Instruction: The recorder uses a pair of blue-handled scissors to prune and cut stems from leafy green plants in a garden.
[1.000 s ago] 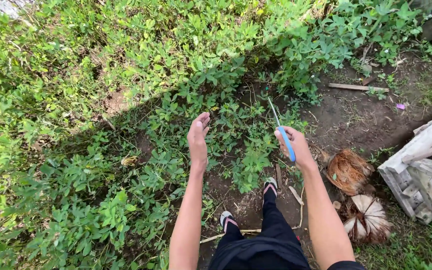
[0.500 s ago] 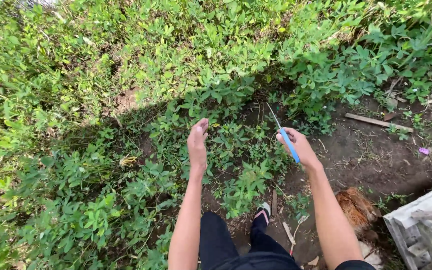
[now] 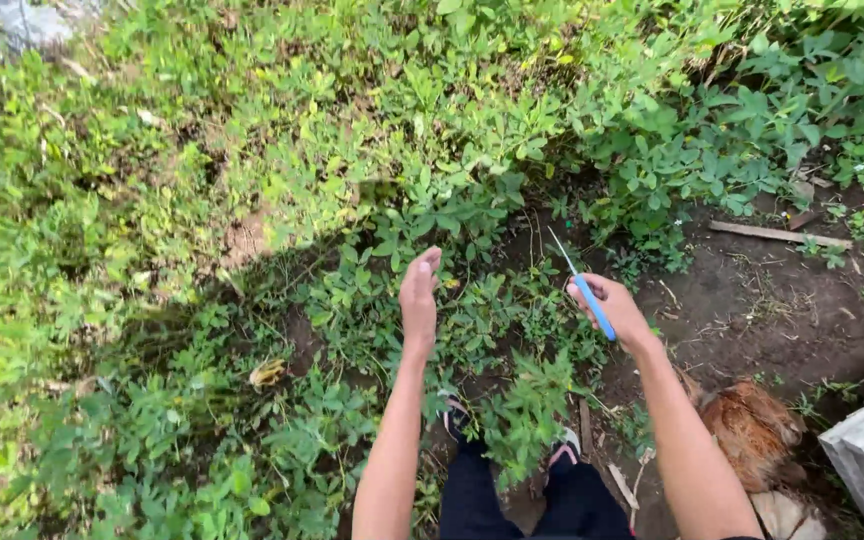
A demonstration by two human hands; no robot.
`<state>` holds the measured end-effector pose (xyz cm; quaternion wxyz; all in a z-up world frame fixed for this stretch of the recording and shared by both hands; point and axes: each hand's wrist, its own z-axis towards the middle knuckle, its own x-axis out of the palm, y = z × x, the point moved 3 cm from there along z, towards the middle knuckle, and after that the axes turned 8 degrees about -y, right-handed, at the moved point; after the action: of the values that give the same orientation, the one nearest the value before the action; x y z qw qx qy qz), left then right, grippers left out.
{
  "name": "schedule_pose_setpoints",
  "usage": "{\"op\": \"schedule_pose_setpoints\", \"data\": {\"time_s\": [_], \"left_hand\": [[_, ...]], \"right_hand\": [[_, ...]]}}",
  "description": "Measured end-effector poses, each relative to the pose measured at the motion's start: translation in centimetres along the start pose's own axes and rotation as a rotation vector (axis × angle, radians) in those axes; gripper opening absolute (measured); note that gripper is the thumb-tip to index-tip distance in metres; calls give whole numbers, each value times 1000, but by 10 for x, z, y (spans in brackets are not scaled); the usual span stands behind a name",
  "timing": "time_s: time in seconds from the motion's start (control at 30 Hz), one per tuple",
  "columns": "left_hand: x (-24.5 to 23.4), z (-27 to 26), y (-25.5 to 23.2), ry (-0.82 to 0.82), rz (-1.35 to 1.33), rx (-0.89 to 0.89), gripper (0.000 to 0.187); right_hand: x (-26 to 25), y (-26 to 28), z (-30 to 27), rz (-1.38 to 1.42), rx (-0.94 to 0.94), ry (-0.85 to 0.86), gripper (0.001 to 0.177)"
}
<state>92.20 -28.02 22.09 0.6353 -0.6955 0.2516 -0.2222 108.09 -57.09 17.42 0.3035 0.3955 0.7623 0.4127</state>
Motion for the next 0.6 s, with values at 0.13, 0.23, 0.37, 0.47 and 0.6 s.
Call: {"op": "schedule_pose_setpoints", "data": {"time_s": [0.13,0.23,0.37,0.47,0.6], "left_hand": [[8,56,44,103,-90,54,53],[15,81,65,113,-7,54,51],[34,108,115,97,35,26,45],[54,132,150,96,53,18,43],[89,153,189,77,59,31,40]], "right_hand": [[9,-7,29,20,-22,-52,38],[14,-16,60,-77,19,-69,40],[11,-35,109,-157,60,-71,42],[6,-64,169,-206,21,-18,44],[4,-92,237,-332,-13,17,50]]}}
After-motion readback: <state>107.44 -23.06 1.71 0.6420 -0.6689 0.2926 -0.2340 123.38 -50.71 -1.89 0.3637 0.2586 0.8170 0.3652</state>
